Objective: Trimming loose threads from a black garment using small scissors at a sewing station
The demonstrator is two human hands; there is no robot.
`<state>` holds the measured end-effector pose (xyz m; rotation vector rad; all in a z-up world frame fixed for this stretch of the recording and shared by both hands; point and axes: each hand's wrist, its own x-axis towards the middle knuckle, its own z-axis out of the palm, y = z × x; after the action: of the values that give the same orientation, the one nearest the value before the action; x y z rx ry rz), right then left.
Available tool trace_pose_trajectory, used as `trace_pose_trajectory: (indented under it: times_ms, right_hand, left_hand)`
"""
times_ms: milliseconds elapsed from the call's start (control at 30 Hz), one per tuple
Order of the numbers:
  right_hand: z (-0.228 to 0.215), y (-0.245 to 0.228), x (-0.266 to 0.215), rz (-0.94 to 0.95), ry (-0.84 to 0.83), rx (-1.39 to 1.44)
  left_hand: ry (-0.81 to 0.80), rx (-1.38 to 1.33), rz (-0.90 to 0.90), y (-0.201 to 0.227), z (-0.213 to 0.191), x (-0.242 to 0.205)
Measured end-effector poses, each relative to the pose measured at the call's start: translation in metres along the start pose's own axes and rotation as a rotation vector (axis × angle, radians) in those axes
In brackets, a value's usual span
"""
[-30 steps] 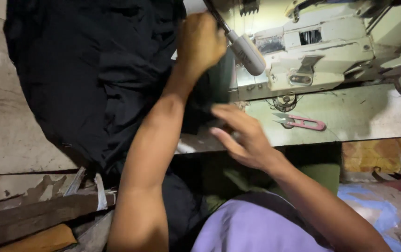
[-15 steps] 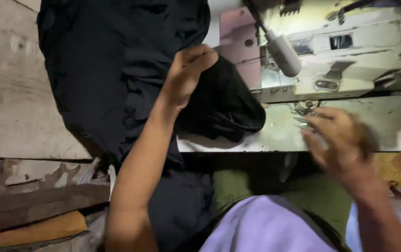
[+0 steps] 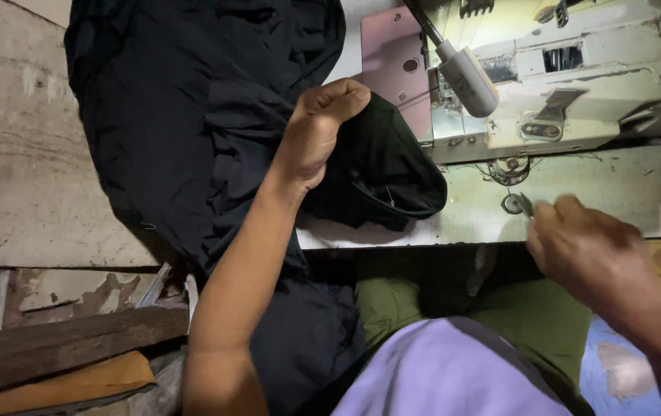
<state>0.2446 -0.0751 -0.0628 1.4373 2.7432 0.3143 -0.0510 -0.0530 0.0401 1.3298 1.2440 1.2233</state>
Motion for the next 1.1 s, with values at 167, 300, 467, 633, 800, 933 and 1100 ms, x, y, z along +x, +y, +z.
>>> trace_pose_trajectory:
  times_ms: [167, 300, 467, 633, 800, 933, 1100]
  right_hand:
    - [-0.036, 0.023, 0.013, 0.015, -0.054, 0.282]
    - [-0.073, 0.001, 0.043, 0.134, 0.089, 0.780]
    - [-0.075, -0.028, 0.084, -0.177, 0.406, 0.618]
    - [-0.080, -0.043, 0.102, -0.058, 0.313, 0.345]
    - [-0.073, -0.039, 0.091, -0.043, 0.406, 0.915]
    - [-0.067, -0.047, 0.084, 0.065, 0.070, 1.460]
    - [-0.061, -0.029, 0.083, 0.194, 0.272, 1.641]
  left_hand:
    - [-0.010, 0.001, 0.009, -0.004, 0.001, -0.001]
    - [-0.036, 0.038, 0.055, -0.002, 0.006, -0.003]
    - [-0.007, 0.034, 0.056, -0.002, 0.010, -0.005]
    - [-0.024, -0.045, 0.014, -0.001, 0.012, -0.008]
    - [-0.032, -0.014, 0.008, 0.006, 0.010, -0.013]
    - [-0.122, -0.213, 0.029, 0.004, 0.024, -0.007]
    - [-0.016, 0.017, 0.241, -0.009, 0.028, 0.013]
